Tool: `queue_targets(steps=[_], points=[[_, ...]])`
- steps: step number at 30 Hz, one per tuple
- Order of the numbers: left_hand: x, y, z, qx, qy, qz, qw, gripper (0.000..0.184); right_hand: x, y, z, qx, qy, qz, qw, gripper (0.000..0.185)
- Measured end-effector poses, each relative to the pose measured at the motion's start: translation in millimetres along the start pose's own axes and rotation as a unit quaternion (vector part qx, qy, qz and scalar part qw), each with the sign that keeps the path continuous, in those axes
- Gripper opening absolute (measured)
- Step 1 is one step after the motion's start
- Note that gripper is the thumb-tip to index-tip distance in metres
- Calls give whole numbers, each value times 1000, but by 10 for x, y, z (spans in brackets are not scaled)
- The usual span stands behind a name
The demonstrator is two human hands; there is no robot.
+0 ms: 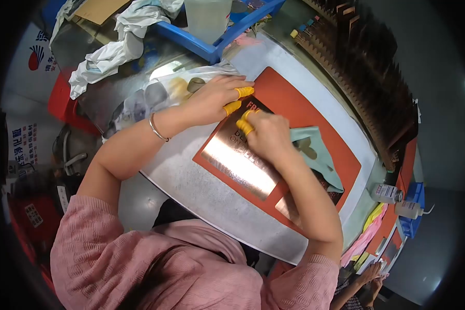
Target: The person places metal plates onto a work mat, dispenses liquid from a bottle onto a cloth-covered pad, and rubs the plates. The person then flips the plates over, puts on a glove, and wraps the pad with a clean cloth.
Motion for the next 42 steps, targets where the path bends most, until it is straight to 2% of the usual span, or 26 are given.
queue_targets(steps=[2,4,5,6,8,9,10,13,14,16,17,18,21,22,24,25,26,28,30,32,33,36,37,38,40,42], points=[[-19,3,9,-4,7,11,1000,35,65,105,-220,-38,4,-2,999,13],[-4,14,-2,4,-13,11,1000,35,1,-6,97,20,10,20,1000,15],[1,23,-2,5,-13,7,1000,35,-80,-89,300,81,28,47,995,17],[0,25,1,2,-10,9,1000,36,-112,-117,328,80,34,63,994,17],[-29,1,16,-2,4,21,1000,37,19,8,0,16,-8,3,1000,17],[-29,-6,13,-1,2,24,1000,37,73,94,-218,-45,-6,6,999,14],[-13,9,10,-1,2,25,1000,37,106,100,-239,-40,-8,3,999,15],[-16,7,15,2,-14,10,1000,37,-86,-113,329,92,9,49,995,15],[-43,0,28,-4,0,17,1000,38,-142,-148,342,103,44,53,992,17],[-35,4,30,6,-5,20,1000,38,28,2,-58,-15,-26,19,999,19],[-44,-9,16,5,-5,22,1000,38,75,70,-298,-47,21,-2,999,22],[-26,-8,9,4,-11,18,1000,38,124,84,-230,-43,7,7,999,17],[-13,3,13,0,-6,20,1000,38,-103,-161,405,118,34,77,989,7],[-29,1,18,-1,7,28,1000,38,-109,-164,370,118,35,68,990,8],[-47,-5,21,4,-4,22,1000,39,84,-16,-112,8,-40,-12,999,8],[-42,-2,27,5,-5,22,1000,39,153,21,-261,-19,-12,-12,1000,9],[-27,6,30,5,-4,21,1000,39,134,-31,-235,-19,-12,-13,1000,9],[-15,-7,19,-1,-4,15,1000,38,-10,-189,204,98,29,60,993,12],[-33,5,31,4,-7,25,1000,37,-44,-206,193,87,18,107,990,12],[-30,7,11,2,-4,25,1000,37,138,-115,-226,-5,-5,1,1000,10],[-25,7,3,5,-7,27,1000,37,149,-112,-213,-10,-10,13,1000,11],[-16,17,14,-1,-8,20,1000,36,-15,-275,230,94,14,89,991,15],[-9,18,24,-2,-6,20,1000,36,16,-259,168,94,31,56,994,20],[-16,6,14,-3,-5,21,1000,35,114,-212,9,54,-12,22,998,17],[-13,5,-17,3,-8,25,1000,36,204,-139,-279,-16,1,8,1000,15],[22,30,1,7,-5,28,1000,36,81,-287,-8,71,4,40,997,13]])
Point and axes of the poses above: each hand's wrist, its own y-axis towards the middle knuckle, its own x-axis out of the back of the hand, z = x × y, the point moved 9 cm from there along y, towards the middle knuckle, and after that the axes turned 2 degrees about x, right-handed, at the moved point
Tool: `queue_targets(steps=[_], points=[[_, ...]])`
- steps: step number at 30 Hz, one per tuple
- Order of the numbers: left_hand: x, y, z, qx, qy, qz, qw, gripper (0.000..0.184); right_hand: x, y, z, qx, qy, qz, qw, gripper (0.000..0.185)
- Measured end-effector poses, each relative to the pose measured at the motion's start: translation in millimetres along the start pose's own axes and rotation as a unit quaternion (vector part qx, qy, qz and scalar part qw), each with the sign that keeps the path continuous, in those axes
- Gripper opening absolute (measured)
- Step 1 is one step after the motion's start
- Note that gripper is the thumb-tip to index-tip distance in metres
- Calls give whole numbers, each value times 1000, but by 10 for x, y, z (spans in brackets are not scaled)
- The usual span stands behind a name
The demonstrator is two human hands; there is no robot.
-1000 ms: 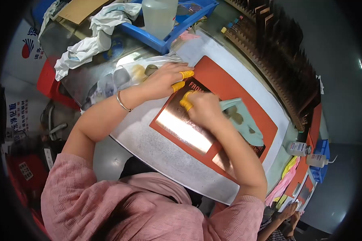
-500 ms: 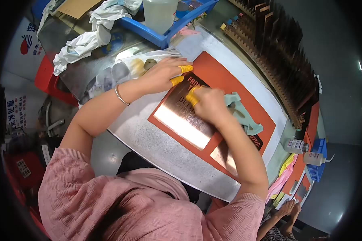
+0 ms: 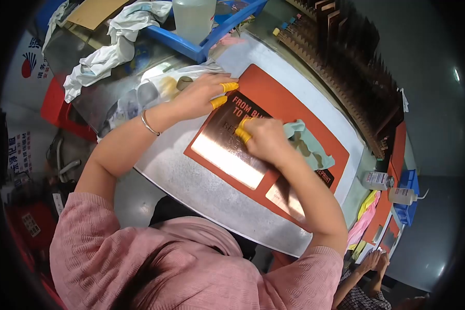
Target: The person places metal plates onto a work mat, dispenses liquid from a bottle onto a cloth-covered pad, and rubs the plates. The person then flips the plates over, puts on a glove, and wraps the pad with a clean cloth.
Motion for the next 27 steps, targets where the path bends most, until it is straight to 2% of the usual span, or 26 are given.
queue_targets(steps=[2,4,6,8,10,12,13,16,17,18,20,21,24,27], points=[[-18,-10,-3,-5,-8,-1,1000,37,-60,-43,155,19,37,24,999,11],[-72,-40,2,-8,0,1,1000,38,69,14,-156,-46,-4,-26,999,13],[6,-19,-2,2,2,-20,1000,37,115,14,-214,-45,-30,-36,998,14],[14,-12,-15,-13,-7,-11,1000,37,-26,-54,159,30,-4,26,999,12],[16,-18,-21,-10,-3,-18,1000,36,-47,-56,117,8,31,22,999,11],[12,-17,-21,-18,-12,-30,999,34,159,11,-269,-80,-8,-38,996,10],[-5,-24,-28,-16,-15,-23,999,34,144,-12,-350,-94,-9,-29,995,9],[26,-7,-19,-19,-6,-18,1000,35,-25,-129,225,21,22,47,998,9],[14,-15,-27,-21,-1,-18,1000,35,-8,-137,214,23,28,31,999,11],[-4,-36,-29,-18,-5,-19,1000,35,-15,-152,11,5,-20,14,1000,14],[10,-25,-2,-7,-4,-27,1000,35,186,-92,-298,-102,-24,-31,994,15],[4,-21,-19,-9,-11,-18,1000,35,151,-124,-226,-62,-59,-25,996,14],[9,-27,-18,-10,-14,-16,1000,35,-51,-227,222,23,8,64,998,12],[15,-36,7,-3,-22,-28,999,35,128,-170,-240,-75,-19,-12,997,11]])
Point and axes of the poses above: each hand's wrist, its own y-axis towards the middle knuckle, its own x-axis out of the back of the hand, z = x × y, the point moved 9 cm from there along y, towards the middle knuckle, and after that the axes turned 2 degrees about x, right-handed, at the moved point
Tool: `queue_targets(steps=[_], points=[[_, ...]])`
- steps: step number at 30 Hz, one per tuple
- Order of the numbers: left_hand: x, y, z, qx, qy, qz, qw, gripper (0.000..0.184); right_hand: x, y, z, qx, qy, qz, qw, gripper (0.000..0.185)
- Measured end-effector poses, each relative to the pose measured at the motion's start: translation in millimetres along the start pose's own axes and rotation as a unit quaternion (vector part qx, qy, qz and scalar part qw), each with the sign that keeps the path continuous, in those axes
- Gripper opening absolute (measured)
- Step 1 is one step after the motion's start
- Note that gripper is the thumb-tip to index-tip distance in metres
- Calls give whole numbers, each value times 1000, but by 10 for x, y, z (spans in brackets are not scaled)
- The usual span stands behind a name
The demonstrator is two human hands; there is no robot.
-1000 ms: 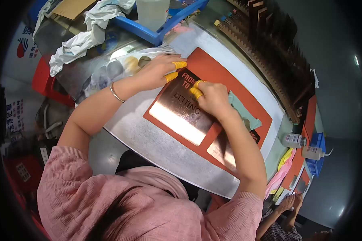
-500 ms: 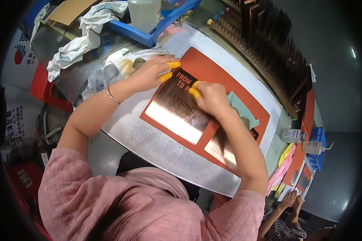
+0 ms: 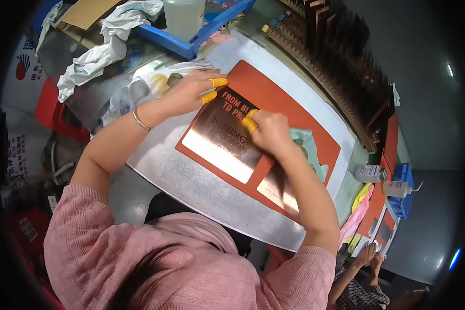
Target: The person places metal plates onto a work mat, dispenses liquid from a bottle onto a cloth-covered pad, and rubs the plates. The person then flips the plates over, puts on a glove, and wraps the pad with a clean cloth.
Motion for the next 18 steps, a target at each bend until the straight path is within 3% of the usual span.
queue_targets(steps=[1,3,5,9,13,17,18], points=[[-6,-5,-7,-1,-1,-1,1000,35,38,28,-147,-38,5,-16,999,10],[-24,7,-3,-14,11,16,1000,35,-56,-78,99,38,-26,18,999,11],[-8,13,-4,-21,12,14,1000,35,-128,-187,356,99,39,53,993,11],[-15,3,-21,-13,-10,5,1000,37,88,-54,-225,-36,0,-17,999,10],[11,30,-23,-14,16,15,1000,34,-82,-279,344,94,31,59,993,12],[1,8,-20,-18,9,4,1000,34,45,-196,-221,-9,4,-17,1000,13],[-9,16,-8,1,-6,19,1000,34,30,-242,-111,32,-27,-14,999,13]])
Point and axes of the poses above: each hand's wrist, its own y-axis towards the middle knuckle, its own x-axis out of the back of the hand, z = x × y, the point moved 9 cm from there along y, towards the middle knuckle, and after that the axes turned 2 degrees about x, right-handed, at the moved point
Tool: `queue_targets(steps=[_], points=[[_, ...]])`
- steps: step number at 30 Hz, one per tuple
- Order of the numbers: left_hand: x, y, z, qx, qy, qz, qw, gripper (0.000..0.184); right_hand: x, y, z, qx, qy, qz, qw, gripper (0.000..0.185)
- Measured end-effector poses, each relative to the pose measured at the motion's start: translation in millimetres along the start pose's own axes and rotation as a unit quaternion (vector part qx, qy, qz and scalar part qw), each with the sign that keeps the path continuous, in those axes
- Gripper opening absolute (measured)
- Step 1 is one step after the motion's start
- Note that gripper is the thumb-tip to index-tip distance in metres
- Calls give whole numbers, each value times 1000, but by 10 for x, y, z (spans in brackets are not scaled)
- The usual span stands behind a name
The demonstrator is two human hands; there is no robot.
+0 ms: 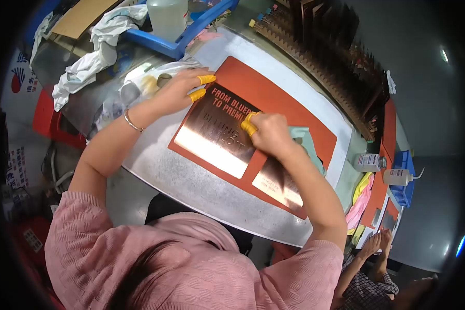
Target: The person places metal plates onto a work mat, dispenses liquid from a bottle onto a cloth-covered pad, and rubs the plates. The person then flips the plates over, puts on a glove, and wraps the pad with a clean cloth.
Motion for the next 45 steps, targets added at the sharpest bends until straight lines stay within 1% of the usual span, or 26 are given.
queue_targets(steps=[1,3,4,5,7,8,9,11,12,13,15,17,18,19,21,23,25,27,28,29,34,39,40,43,44,45], points=[[-2,8,12,-11,23,-6,1000,33,-23,-31,177,0,42,16,999,8],[-1,1,5,-9,19,1,1000,32,-60,-89,392,49,75,39,995,7],[1,8,17,-15,12,-4,1000,32,-1,-73,248,24,58,5,998,8],[-14,-1,15,-20,3,-6,1000,33,-20,-42,17,-7,14,16,1000,12],[29,-5,-32,-3,6,-3,1000,32,81,-7,-66,-27,-21,-7,999,12],[26,0,-13,-11,19,-9,1000,32,4,-69,51,-13,11,24,1000,12],[4,-15,13,-16,28,-15,999,32,-11,-120,333,31,54,26,998,11],[35,1,-9,-11,16,-14,1000,32,-80,-180,433,37,76,58,995,10],[29,-7,-29,-9,5,-9,1000,33,39,-147,319,22,46,14,999,9],[17,-13,-35,-11,4,-7,1000,33,46,-107,60,-30,-1,-2,1000,9],[4,-10,3,3,1,0,1000,33,38,-113,-158,-76,9,-2,997,9],[15,-5,-8,-4,3,0,1000,33,22,-189,301,16,77,30,996,7],[13,-12,-7,-4,3,-2,1000,32,-66,-297,480,56,77,86,992,10],[12,-2,3,-5,3,-2,1000,32,2,-322,631,74,96,102,987,15],[-1,-13,14,-6,6,-5,1000,33,109,-396,448,51,40,86,994,11],[-15,-16,35,-8,9,-8,1000,33,340,-343,119,-28,48,-26,998,7],[-14,-25,21,-12,14,-10,1000,33,303,-336,69,-45,38,-25,998,6],[-24,2,28,-4,3,7,1000,33,99,-283,112,-52,7,22,998,6],[-41,-4,53,-3,9,4,1000,34,88,-259,93,-51,27,-3,998,7],[-53,0,59,-2,9,6,1000,34,59,-228,56,-66,3,-2,998,8],[-25,8,-11,-9,23,-3,1000,34,-1,168,123,-54,16,-48,997,12],[-7,1,18,-6,11,0,1000,36,-234,749,328,-17,29,-20,999,11],[-5,6,40,-10,-15,0,1000,41,-258,809,392,4,22,-16,1000,10],[4,-6,34,1,-36,6,999,47,-243,809,421,10,33,-3,999,9],[2,-9,26,-1,-22,16,1000,51,-238,724,365,-1,9,41,999,9],[14,-7,26,-1,-23,17,1000,51,-166,602,296,-16,19,29,999,9]])
Point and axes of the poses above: each hand's wrist, its own y-axis towards the middle knuckle, its own x-axis out of the back of the hand, z = x × y, the point moved 9 cm from there along y, towards the middle knuckle, and after that the axes turned 2 degrees about x, right-handed, at the moved point
